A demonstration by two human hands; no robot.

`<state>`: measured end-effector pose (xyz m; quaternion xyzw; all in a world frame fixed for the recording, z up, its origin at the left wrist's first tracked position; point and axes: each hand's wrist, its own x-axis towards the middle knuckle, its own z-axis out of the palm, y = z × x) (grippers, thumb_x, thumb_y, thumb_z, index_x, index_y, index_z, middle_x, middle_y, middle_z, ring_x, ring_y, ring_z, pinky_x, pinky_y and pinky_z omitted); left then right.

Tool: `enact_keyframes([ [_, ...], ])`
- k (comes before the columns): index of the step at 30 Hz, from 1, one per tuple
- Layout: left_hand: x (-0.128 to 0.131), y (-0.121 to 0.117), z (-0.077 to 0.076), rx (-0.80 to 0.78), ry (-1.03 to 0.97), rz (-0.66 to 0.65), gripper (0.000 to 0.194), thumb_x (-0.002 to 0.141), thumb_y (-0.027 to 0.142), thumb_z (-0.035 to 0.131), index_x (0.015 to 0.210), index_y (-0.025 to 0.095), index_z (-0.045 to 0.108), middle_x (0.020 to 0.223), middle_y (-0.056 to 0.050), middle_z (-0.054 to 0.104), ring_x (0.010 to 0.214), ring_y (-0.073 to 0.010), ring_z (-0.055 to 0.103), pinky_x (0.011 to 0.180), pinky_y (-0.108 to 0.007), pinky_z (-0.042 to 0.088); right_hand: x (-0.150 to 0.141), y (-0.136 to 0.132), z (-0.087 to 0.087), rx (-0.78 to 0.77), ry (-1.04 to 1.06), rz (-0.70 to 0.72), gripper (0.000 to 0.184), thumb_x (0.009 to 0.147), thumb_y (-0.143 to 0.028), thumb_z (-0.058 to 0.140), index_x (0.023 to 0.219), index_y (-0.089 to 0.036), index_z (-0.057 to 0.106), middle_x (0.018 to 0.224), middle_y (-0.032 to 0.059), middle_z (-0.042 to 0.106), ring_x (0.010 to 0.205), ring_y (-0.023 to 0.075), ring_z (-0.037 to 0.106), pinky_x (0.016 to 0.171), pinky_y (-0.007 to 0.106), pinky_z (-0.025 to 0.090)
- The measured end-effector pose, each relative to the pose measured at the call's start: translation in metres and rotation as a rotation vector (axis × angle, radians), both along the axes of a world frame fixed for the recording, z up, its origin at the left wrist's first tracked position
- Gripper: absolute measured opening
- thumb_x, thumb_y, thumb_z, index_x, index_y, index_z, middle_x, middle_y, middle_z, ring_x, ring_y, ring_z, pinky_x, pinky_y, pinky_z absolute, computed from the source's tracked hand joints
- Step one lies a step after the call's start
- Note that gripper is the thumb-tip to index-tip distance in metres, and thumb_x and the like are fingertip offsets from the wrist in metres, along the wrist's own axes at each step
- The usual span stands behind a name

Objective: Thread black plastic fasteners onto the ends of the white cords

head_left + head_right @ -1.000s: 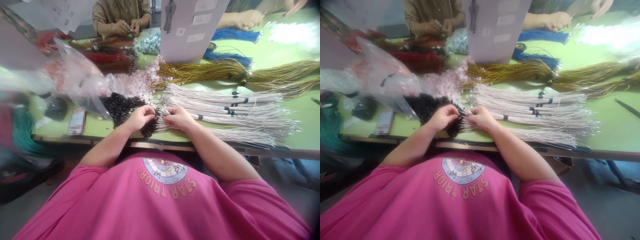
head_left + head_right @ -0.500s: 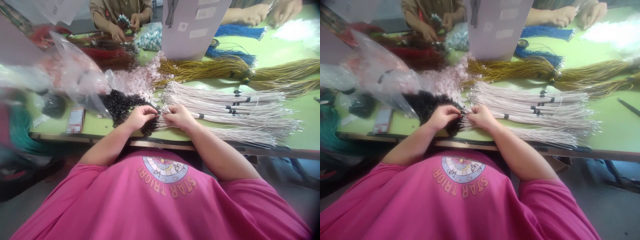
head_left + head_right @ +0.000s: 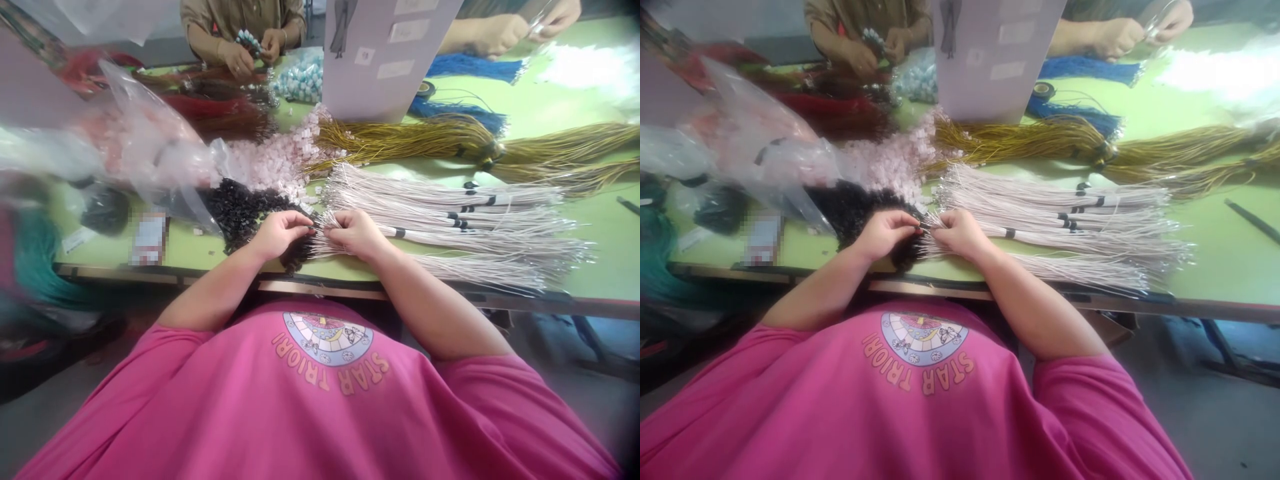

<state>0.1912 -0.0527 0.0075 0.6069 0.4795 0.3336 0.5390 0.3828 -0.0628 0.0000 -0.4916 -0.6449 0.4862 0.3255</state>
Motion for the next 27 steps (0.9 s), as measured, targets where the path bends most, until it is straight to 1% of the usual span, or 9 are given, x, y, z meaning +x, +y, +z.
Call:
enact_keyframes([
  [5,0.001,-0.002,0.003,0.012,0.015,-0.009,0.026,0.064,0.031,0.071,0.081,0.012,0.065,0.082,-0.006,0.070,0.079,-0.0173,0.064,0.081,-0.034,0.049,-0.001,0.000,-0.001,0.003,-0.017,-0.020,0.016,0.065,-0.027,0.050,0.056,-0.015,0.045,0.051,-0.0045,0.035,0.050,0.0068,0.032,0.047,0.021,0.025],
  [9,0.001,-0.002,0.002,0.059,0.080,-0.023,0.024,0.066,0.031,0.069,0.082,0.013,0.066,0.083,-0.006,0.070,0.078,-0.0170,0.063,0.079,-0.032,0.049,-0.001,0.001,-0.001,0.017,-0.047,-0.030,0.018,0.065,-0.028,0.051,0.055,-0.016,0.044,0.051,-0.0044,0.035,0.050,0.0068,0.031,0.047,0.021,0.023],
  [12,0.002,-0.003,-0.004,0.156,0.178,-0.054,0.021,0.069,0.030,0.066,0.083,0.015,0.068,0.083,-0.004,0.070,0.077,-0.0162,0.063,0.076,-0.030,0.049,-0.002,0.000,0.000,0.036,-0.064,-0.006,0.018,0.065,-0.027,0.051,0.054,-0.016,0.043,0.051,-0.0042,0.035,0.051,0.0070,0.032,0.048,0.021,0.023],
  [16,0.006,-0.005,-0.010,0.251,0.273,-0.093,0.018,0.072,0.029,0.063,0.085,0.017,0.069,0.083,-0.003,0.069,0.077,-0.0157,0.062,0.075,-0.028,0.048,-0.004,0.000,0.000,0.040,-0.070,0.037,0.015,0.065,-0.028,0.051,0.058,-0.014,0.050,0.055,-0.0034,0.039,0.055,0.0078,0.034,0.050,0.021,0.026],
  [18,0.005,-0.007,-0.007,0.312,0.305,-0.113,0.018,0.074,0.029,0.061,0.086,0.017,0.069,0.084,-0.003,0.068,0.077,-0.0153,0.062,0.075,-0.028,0.048,-0.003,0.001,0.001,0.039,-0.093,0.035,0.018,0.066,-0.030,0.051,0.059,-0.014,0.052,0.055,-0.0032,0.039,0.055,0.0079,0.034,0.051,0.022,0.026],
  [20,-0.001,-0.006,0.001,0.429,0.368,-0.153,0.017,0.076,0.026,0.058,0.086,0.018,0.068,0.090,-0.004,0.066,0.083,-0.0155,0.061,0.079,-0.028,0.047,-0.001,0.002,0.002,0.050,-0.122,0.018,0.022,0.067,-0.033,0.053,0.056,-0.014,0.051,0.054,-0.0032,0.038,0.054,0.0076,0.033,0.050,0.022,0.025],
  [23,-0.023,0.005,0.014,0.561,0.597,-0.192,0.022,0.077,0.025,0.055,0.095,0.019,0.067,0.103,-0.006,0.062,0.093,-0.0178,0.057,0.086,-0.030,0.044,0.003,0.005,0.002,0.032,-0.109,-0.017,0.025,0.066,-0.036,0.056,0.057,-0.014,0.053,0.054,-0.0029,0.041,0.053,0.0074,0.033,0.050,0.023,0.025],
  [25,-0.043,0.018,0.017,0.518,0.853,-0.127,0.025,0.078,0.024,0.051,0.099,0.021,0.065,0.102,-0.006,0.063,0.091,-0.0198,0.057,0.085,-0.034,0.044,0.006,0.006,0.001,-0.015,-0.079,-0.001,0.024,0.065,-0.037,0.059,0.062,-0.014,0.058,0.055,-0.0024,0.046,0.052,0.0079,0.036,0.050,0.023,0.027],
  [27,-0.061,0.032,0.013,0.448,1.066,-0.050,0.024,0.078,0.024,0.049,0.094,0.021,0.067,0.098,-0.007,0.064,0.086,-0.0220,0.058,0.080,-0.036,0.044,0.008,0.007,0.001,-0.072,-0.053,0.035,0.025,0.063,-0.038,0.061,0.065,-0.014,0.061,0.056,-0.0019,0.049,0.052,0.0087,0.039,0.051,0.024,0.029],
])
